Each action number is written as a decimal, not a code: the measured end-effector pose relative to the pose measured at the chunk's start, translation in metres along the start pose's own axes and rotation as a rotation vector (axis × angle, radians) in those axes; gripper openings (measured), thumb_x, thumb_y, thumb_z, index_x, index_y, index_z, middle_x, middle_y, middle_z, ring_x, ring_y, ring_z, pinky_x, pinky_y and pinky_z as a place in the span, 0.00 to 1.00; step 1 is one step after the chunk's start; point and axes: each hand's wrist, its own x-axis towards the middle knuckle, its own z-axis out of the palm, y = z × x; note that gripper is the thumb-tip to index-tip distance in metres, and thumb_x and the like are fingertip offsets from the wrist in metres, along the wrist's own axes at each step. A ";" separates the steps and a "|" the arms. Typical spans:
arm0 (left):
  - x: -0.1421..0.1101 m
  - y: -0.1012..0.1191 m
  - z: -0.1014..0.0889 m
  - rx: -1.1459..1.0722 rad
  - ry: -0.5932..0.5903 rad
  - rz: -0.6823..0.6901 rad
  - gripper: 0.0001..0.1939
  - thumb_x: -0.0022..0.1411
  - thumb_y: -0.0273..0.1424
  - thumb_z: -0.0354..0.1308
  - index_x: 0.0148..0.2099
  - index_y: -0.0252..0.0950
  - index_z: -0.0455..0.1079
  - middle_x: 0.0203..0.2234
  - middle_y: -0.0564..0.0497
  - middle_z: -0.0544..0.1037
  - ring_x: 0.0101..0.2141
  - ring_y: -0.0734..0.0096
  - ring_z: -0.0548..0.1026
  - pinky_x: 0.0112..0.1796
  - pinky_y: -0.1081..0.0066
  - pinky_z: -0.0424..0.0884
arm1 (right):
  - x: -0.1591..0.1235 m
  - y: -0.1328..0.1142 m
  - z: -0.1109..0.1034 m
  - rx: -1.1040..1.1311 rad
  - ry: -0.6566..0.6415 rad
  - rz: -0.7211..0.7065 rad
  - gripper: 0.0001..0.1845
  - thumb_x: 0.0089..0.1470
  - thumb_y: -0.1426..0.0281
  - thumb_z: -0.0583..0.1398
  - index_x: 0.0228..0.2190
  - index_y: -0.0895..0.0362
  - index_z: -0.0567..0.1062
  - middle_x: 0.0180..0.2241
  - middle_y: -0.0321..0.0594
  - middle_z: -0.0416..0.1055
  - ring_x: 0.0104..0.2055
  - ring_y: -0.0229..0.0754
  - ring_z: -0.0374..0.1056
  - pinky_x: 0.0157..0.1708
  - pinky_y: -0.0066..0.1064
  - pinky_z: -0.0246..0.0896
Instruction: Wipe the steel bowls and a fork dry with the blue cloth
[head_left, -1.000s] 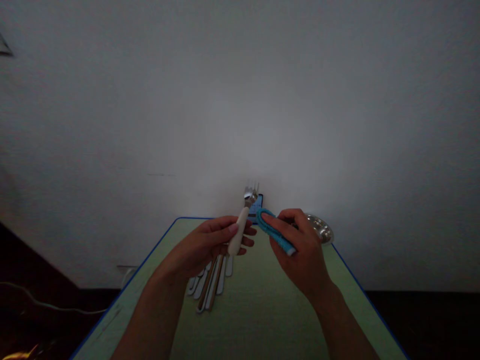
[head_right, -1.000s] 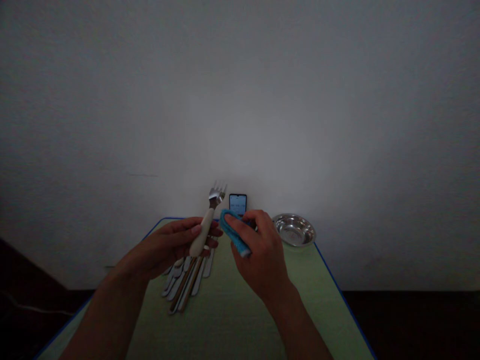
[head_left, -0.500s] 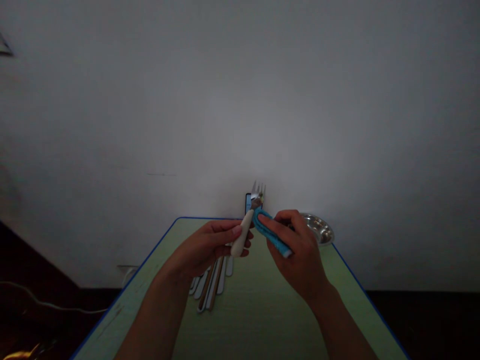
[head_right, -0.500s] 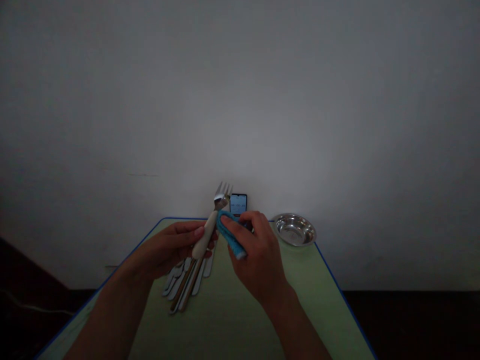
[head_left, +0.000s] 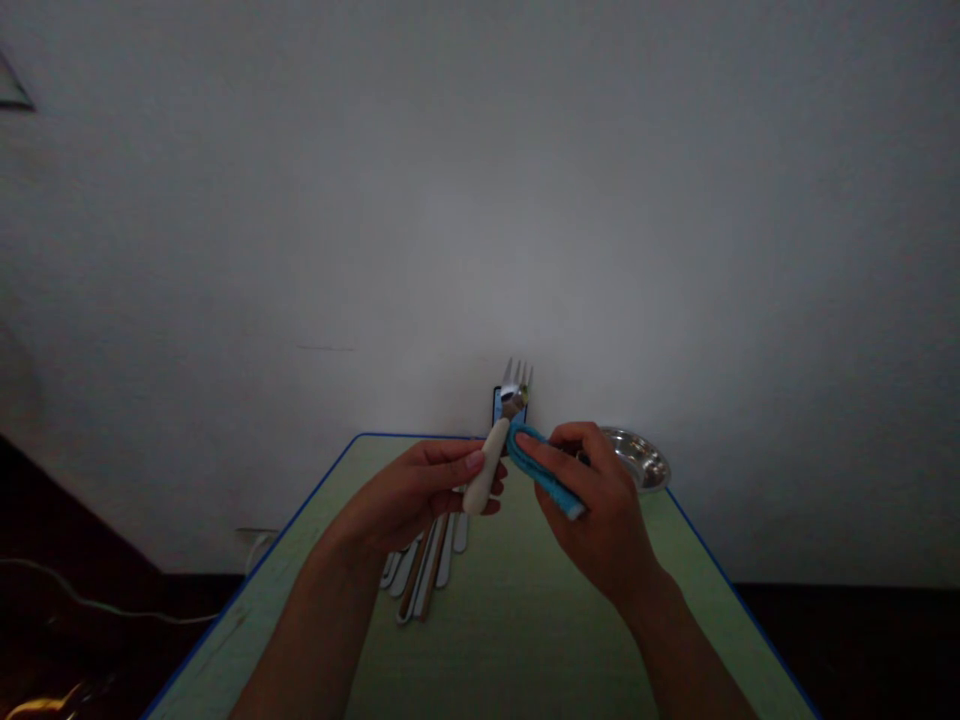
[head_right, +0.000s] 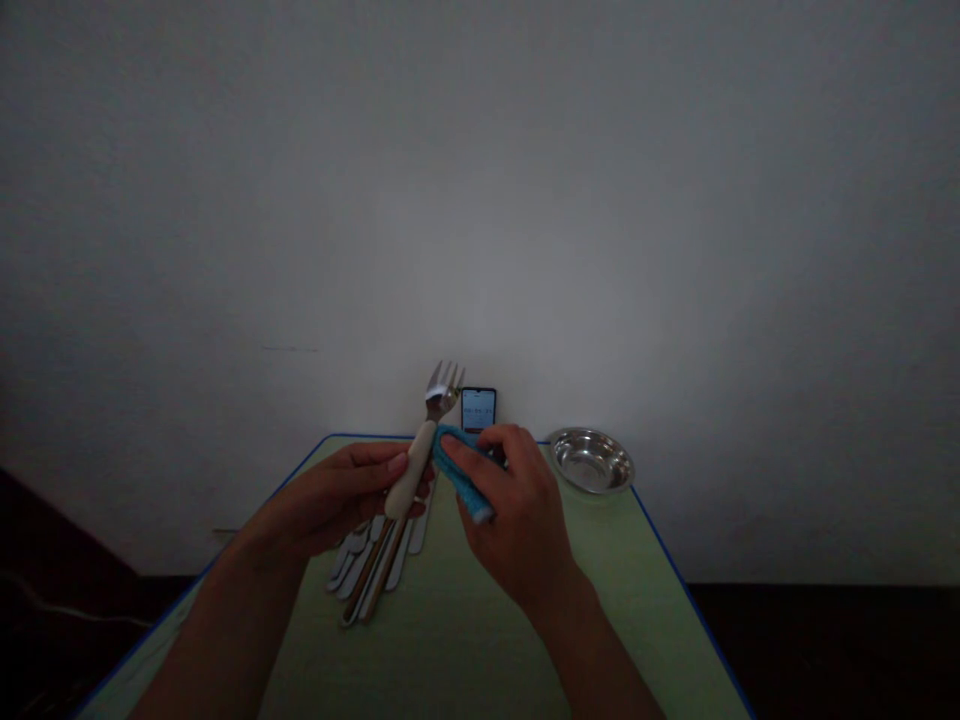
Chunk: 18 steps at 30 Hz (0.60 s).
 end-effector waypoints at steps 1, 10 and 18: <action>0.000 0.000 0.000 -0.003 0.003 0.002 0.13 0.50 0.32 0.67 0.38 0.31 0.78 0.28 0.46 0.79 0.29 0.71 0.75 0.32 0.70 0.75 | 0.000 0.000 0.000 0.003 0.008 -0.001 0.22 0.51 0.81 0.58 0.48 0.58 0.73 0.39 0.43 0.62 0.41 0.42 0.61 0.39 0.36 0.61; 0.001 -0.002 0.000 -0.005 0.012 -0.010 0.13 0.50 0.31 0.67 0.39 0.31 0.78 0.28 0.48 0.78 0.27 0.72 0.74 0.33 0.69 0.76 | 0.000 0.000 0.000 0.007 0.021 -0.005 0.24 0.50 0.82 0.58 0.49 0.55 0.72 0.40 0.43 0.62 0.41 0.42 0.61 0.39 0.36 0.62; 0.002 -0.002 0.001 -0.005 -0.001 0.000 0.13 0.50 0.31 0.67 0.39 0.32 0.78 0.28 0.48 0.79 0.27 0.71 0.74 0.34 0.67 0.75 | 0.000 -0.001 0.000 0.029 0.005 -0.023 0.22 0.51 0.81 0.57 0.48 0.56 0.73 0.38 0.43 0.62 0.40 0.41 0.61 0.38 0.35 0.61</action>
